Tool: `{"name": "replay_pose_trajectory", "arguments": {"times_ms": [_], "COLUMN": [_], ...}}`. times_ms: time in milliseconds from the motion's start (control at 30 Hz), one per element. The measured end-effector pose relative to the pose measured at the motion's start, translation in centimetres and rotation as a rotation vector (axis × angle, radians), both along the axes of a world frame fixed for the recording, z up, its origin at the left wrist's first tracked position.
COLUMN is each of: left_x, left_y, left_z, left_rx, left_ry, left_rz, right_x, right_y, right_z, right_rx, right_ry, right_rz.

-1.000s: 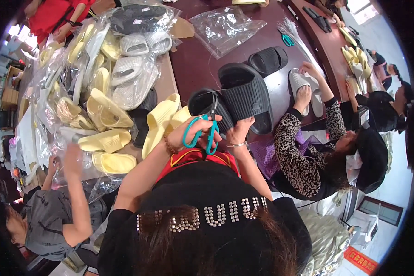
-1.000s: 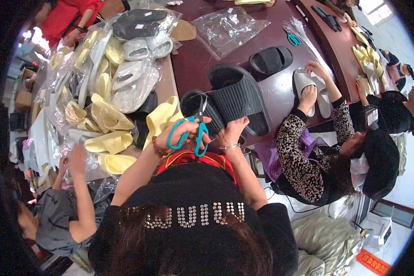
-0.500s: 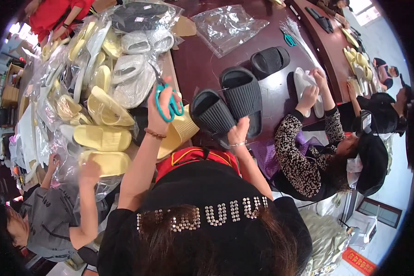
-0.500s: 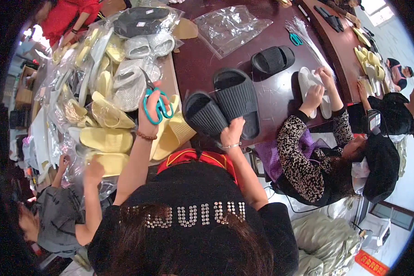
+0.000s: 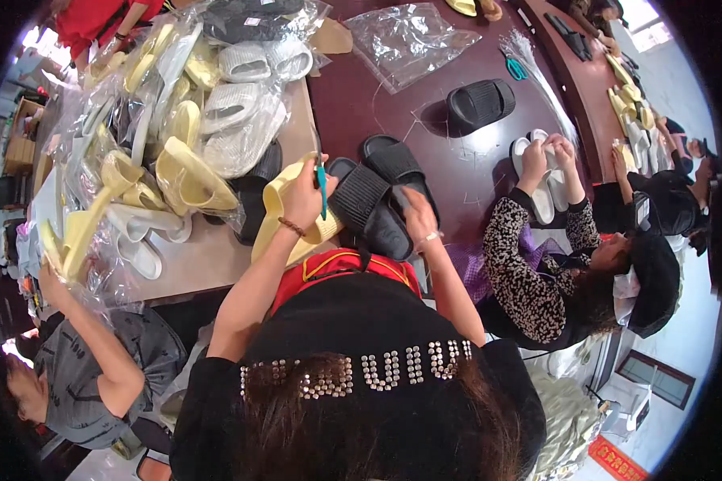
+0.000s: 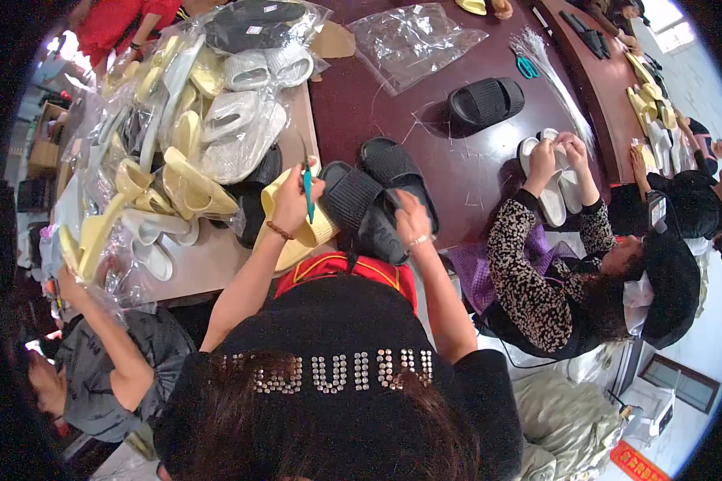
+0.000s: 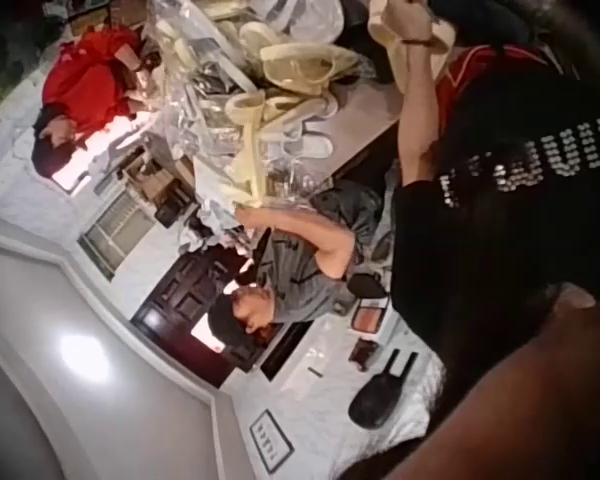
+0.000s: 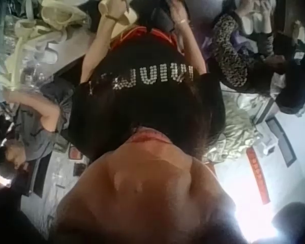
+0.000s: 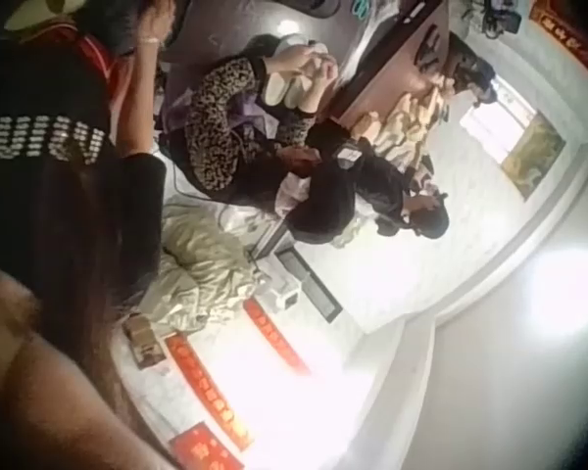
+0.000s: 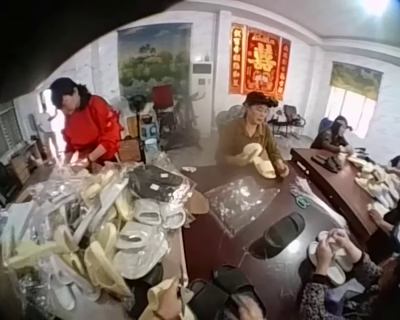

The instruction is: Trim excess rubber material and flash from manufactured slippers using scissors.

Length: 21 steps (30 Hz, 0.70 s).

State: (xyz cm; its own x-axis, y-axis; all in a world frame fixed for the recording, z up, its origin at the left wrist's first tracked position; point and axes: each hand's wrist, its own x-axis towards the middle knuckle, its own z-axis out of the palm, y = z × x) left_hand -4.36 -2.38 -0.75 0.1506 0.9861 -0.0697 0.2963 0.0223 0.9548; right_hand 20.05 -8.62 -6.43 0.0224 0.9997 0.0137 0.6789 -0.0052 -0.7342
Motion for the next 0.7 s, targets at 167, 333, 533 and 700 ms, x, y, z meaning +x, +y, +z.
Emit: {"name": "replay_pose_trajectory", "arguments": {"times_ms": [167,333,533,700], "left_x": [-1.7,-1.0,-1.2,-0.9], "left_y": [0.5,1.5,0.6,-0.6], "left_z": [2.5,4.0,4.6,5.5], "left_rx": [-0.030,0.030,0.155,0.311], "left_ry": [-0.186,-0.390,-0.500,-0.536], "left_rz": [0.115,0.162,0.375,0.519], "right_x": [0.5,-1.1,-6.4,-8.9], "right_y": [-2.4,0.8,12.4,16.3], "right_z": [13.8,17.2,14.4,10.2], "right_rx": [-0.557,-0.232,0.100,0.119], "right_ry": [0.946,1.230,0.554,-0.045], "right_rz": [0.023,-0.022,-0.117,0.034]}}
